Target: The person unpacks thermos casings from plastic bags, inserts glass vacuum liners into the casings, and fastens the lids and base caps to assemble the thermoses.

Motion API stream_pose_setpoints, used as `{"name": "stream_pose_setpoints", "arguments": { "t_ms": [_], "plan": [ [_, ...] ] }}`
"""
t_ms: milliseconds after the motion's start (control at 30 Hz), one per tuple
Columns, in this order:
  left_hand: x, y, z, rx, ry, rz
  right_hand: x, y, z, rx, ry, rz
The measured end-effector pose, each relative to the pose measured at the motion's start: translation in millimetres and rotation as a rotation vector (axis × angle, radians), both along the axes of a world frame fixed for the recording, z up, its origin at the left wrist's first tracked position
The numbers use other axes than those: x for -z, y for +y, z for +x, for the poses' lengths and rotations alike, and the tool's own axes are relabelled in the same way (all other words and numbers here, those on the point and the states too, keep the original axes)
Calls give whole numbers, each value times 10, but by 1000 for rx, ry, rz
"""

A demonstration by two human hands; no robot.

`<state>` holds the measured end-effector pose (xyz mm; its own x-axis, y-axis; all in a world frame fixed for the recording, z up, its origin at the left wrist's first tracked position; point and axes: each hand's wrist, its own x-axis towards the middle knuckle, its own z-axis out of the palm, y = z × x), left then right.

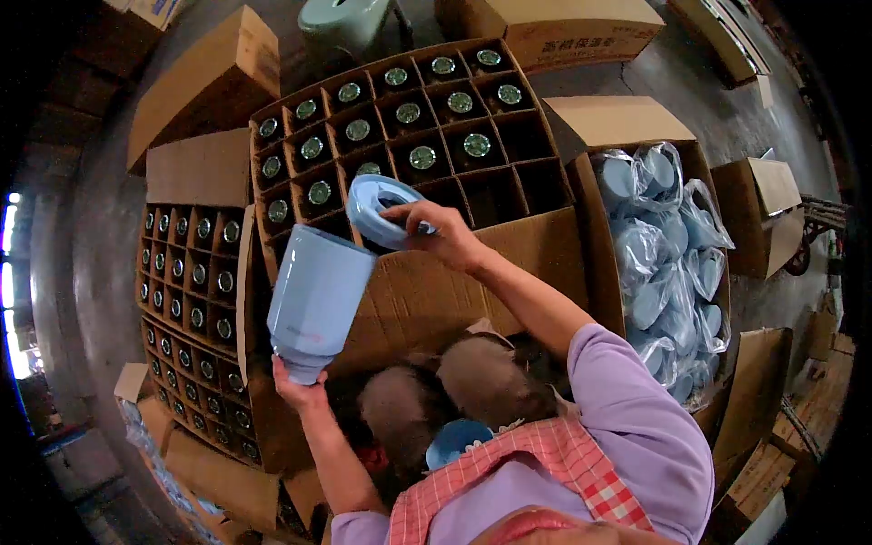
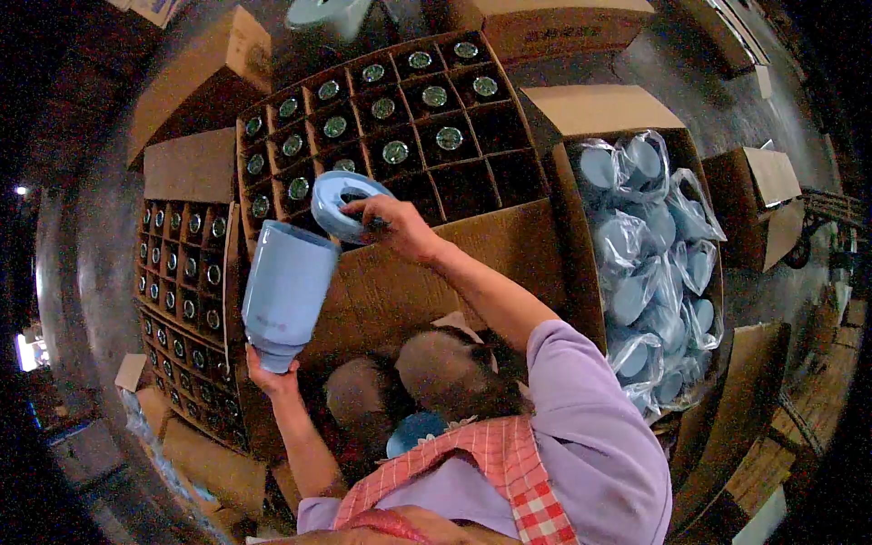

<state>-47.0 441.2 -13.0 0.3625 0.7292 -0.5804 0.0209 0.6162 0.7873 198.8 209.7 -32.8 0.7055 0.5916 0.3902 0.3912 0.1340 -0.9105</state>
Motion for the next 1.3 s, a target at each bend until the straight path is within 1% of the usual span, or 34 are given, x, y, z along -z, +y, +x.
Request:
{"name": "stream_pose_setpoints", "arguments": {
  "t_ms": [33, 67, 133, 200, 233, 267, 300, 333, 367, 400, 467, 500, 600, 667, 733, 767, 800, 833, 867, 900, 933, 1000, 1033, 1067, 1133, 1200, 1233, 1267, 1300],
  "plan": [
    [-27, 13, 9, -27, 1, 34, 236, 34, 38, -39, -123, -80],
    [-17, 24, 0, -53, 5, 65, 419, 58, 45, -67, -143, -285],
    [141, 169, -123, -6, -11, 147, 760, 42, 120, -196, -634, -466],
    [268, 295, -194, 19, -5, 230, 652, -92, 314, -110, -322, -514],
    [221, 277, -198, 68, -24, 226, 667, -158, 494, 161, -255, -391],
    [217, 245, -194, 43, -27, 223, 526, -215, 703, 400, -245, -616],
    [208, 219, -182, 22, -31, 222, 589, -319, 909, 630, -335, -635],
    [199, 200, -144, 0, -43, 226, 573, -397, 1101, 737, -507, -726],
    [188, 177, -133, 2, -18, 199, 648, -424, 1257, 718, -435, -944],
    [197, 180, -146, 37, -37, 188, 768, -438, 1341, 647, -367, -1057],
    [221, 194, -180, 106, -75, 165, 942, -450, 1450, 496, -226, -1273],
    [241, 200, -191, 71, -77, 157, 944, -486, 1526, 418, -204, -1288],
    [107, 157, -235, 97, -140, 218, 915, -581, 1582, 431, -307, -1203],
    [84, 217, -330, 70, -179, 235, 558, -708, 1619, 512, -391, -984],
    [8, 206, -375, 8, -185, 225, -139, -894, 1601, 477, -486, -858],
    [-75, 179, -344, -38, -168, 207, -469, -1024, 1619, 442, -575, -704],
    [-153, 159, -328, -82, -150, 190, -948, -1099, 1513, 412, -470, -643],
    [-142, 186, -342, -119, -233, 161, -1312, -1229, 1466, 276, -322, -510],
    [-124, 233, -357, -46, -278, 158, -1654, -1336, 1342, 151, -67, -428],
    [-122, 285, -390, 28, -320, 158, -1992, -1386, 1186, -5, 77, -398],
    [-174, 298, -411, 102, -360, 158, -2217, -1436, 1016, -163, 222, -364],
    [-545, 59, -265, 184, -357, 162, -2299, -1374, 676, -471, 222, -352],
    [-687, -31, -207, 240, -361, 182, -2312, -1286, 425, -634, 353, -343],
    [-707, -52, -213, 324, -373, 235, -2240, -1215, 162, -681, 409, -299],
    [-734, -71, -280, 477, -420, 313, -2073, -1053, -367, -803, 678, -104],
    [-748, -46, -383, 602, -504, 315, -1992, -977, -790, -703, 856, -22],
    [-739, -17, -448, 658, -547, 291, -1912, -965, -975, -625, 825, 14],
    [-698, 46, -522, 712, -564, 246, -1939, -958, -1153, -488, 785, -21],
    [-675, 91, -605, 755, -572, 231, -1950, -952, -1329, -345, 663, -89]
  ]
}}
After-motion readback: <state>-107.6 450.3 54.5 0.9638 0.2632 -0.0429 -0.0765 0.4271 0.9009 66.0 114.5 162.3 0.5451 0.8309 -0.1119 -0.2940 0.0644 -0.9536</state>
